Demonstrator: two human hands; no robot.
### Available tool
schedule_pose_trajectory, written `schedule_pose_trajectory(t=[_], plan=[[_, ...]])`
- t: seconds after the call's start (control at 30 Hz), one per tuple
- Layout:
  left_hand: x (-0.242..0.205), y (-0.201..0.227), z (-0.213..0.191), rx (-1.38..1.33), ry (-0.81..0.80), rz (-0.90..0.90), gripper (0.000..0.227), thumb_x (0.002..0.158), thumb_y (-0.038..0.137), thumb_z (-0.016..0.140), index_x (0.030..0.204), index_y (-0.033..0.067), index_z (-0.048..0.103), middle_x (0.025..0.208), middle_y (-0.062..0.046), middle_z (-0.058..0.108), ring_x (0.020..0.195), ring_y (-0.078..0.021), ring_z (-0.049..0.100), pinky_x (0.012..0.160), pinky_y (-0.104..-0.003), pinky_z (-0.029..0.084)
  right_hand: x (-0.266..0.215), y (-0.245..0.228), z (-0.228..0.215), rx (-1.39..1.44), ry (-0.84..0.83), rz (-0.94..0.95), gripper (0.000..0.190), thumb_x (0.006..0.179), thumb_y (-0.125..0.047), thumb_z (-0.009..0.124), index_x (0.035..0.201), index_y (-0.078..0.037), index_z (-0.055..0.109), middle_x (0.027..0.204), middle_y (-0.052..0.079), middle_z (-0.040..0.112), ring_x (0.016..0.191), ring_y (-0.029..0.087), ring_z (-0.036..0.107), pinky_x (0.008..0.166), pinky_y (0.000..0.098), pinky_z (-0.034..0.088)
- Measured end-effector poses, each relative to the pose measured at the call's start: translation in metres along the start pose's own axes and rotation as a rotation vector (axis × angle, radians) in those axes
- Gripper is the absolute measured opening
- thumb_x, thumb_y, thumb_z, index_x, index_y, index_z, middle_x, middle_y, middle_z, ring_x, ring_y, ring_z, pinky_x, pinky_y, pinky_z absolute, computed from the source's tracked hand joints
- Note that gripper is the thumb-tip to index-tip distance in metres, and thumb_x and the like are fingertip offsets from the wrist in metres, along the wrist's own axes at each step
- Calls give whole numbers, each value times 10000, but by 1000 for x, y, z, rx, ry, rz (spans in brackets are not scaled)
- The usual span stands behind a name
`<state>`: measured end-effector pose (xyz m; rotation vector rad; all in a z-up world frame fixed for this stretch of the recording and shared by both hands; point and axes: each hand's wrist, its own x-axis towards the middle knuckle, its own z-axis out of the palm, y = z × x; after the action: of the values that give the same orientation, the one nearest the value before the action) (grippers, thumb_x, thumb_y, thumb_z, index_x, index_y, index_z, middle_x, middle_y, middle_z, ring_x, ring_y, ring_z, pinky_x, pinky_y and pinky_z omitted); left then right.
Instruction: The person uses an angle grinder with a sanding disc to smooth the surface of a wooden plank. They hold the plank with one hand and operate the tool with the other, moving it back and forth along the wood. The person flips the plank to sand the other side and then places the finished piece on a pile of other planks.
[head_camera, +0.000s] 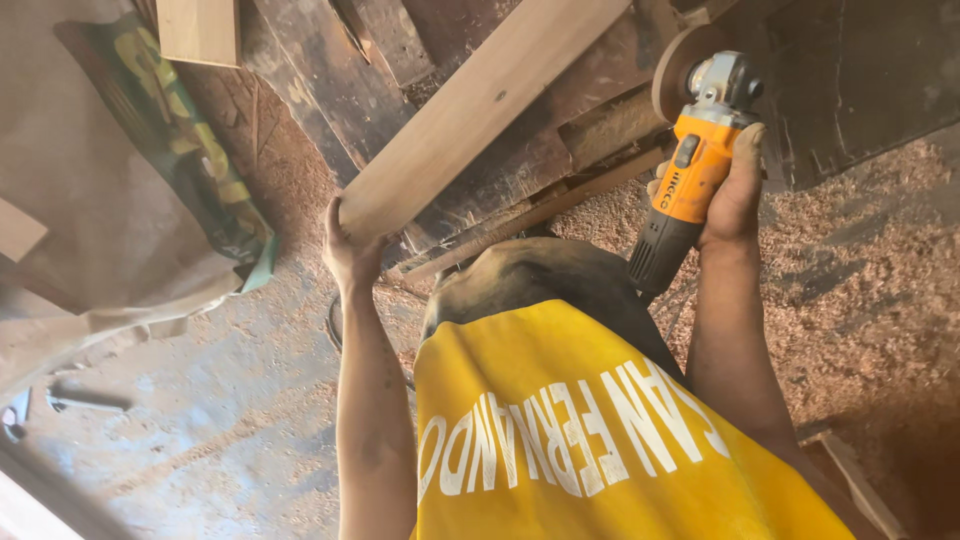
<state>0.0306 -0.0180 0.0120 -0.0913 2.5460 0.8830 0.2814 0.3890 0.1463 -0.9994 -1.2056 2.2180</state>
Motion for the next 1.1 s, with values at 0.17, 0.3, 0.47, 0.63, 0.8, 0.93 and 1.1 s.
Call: schedule_pose_trajectory(t=[0.17, 0.3, 0.47, 0.63, 0.8, 0.93, 1.1], plan=[[-1, 1, -12, -124, 87, -164, 1366, 527, 72, 1023, 1604, 148, 187, 1317, -211, 606, 1208, -355, 621, 1071, -478, 506, 18, -7, 2, -18, -87, 47, 821, 1007, -772, 475, 1368, -39, 556, 960, 45, 591, 797, 207, 647, 756, 423, 593], [10, -15, -5, -202, 249, -25, 996, 554, 121, 1016, 1384, 34, 470, 1253, -159, 671, 1121, -276, 670, 979, -410, 574, 29, -3, 13, -127, -85, 28, 843, 1014, -785, 464, 1311, -4, 575, 985, 60, 623, 812, 217, 662, 765, 432, 597], [46, -9, -3, -254, 414, 155, 493, 642, 155, 1005, 1008, 34, 698, 1062, -96, 703, 899, -197, 667, 745, -349, 612, 24, 4, 49, -157, -110, 34, 837, 1016, -793, 448, 1320, -24, 571, 952, 52, 596, 803, 232, 656, 770, 440, 603], [69, 4, -15, -372, 469, 380, 521, 660, 164, 996, 1048, 20, 680, 1040, -115, 659, 898, -228, 658, 737, -375, 596, 6, 17, 89, -227, -148, 29, 801, 1033, -772, 460, 1335, -36, 554, 940, 46, 591, 781, 223, 635, 742, 426, 575], [105, 4, 11, -415, 481, 329, 409, 774, 202, 961, 1036, 66, 677, 1045, -95, 659, 921, -202, 648, 770, -347, 613, -5, 24, 124, -367, -179, 94, 840, 1008, -793, 435, 1358, -40, 567, 984, 96, 638, 825, 259, 663, 748, 422, 574], [116, 24, 43, -447, 563, 393, 332, 803, 146, 915, 1009, 60, 670, 983, -123, 606, 878, -242, 596, 729, -362, 572, -7, 33, 159, -408, -186, 124, 830, 1028, -791, 445, 1312, -20, 560, 940, 129, 640, 840, 282, 665, 785, 442, 585], [101, 18, 21, -510, 521, 551, 266, 773, 45, 801, 1001, 41, 664, 1042, -138, 663, 1028, -347, 640, 904, -445, 551, -11, 38, 199, -398, -206, 168, 840, 1006, -797, 442, 1315, -24, 560, 956, 143, 661, 847, 290, 677, 789, 438, 589]])
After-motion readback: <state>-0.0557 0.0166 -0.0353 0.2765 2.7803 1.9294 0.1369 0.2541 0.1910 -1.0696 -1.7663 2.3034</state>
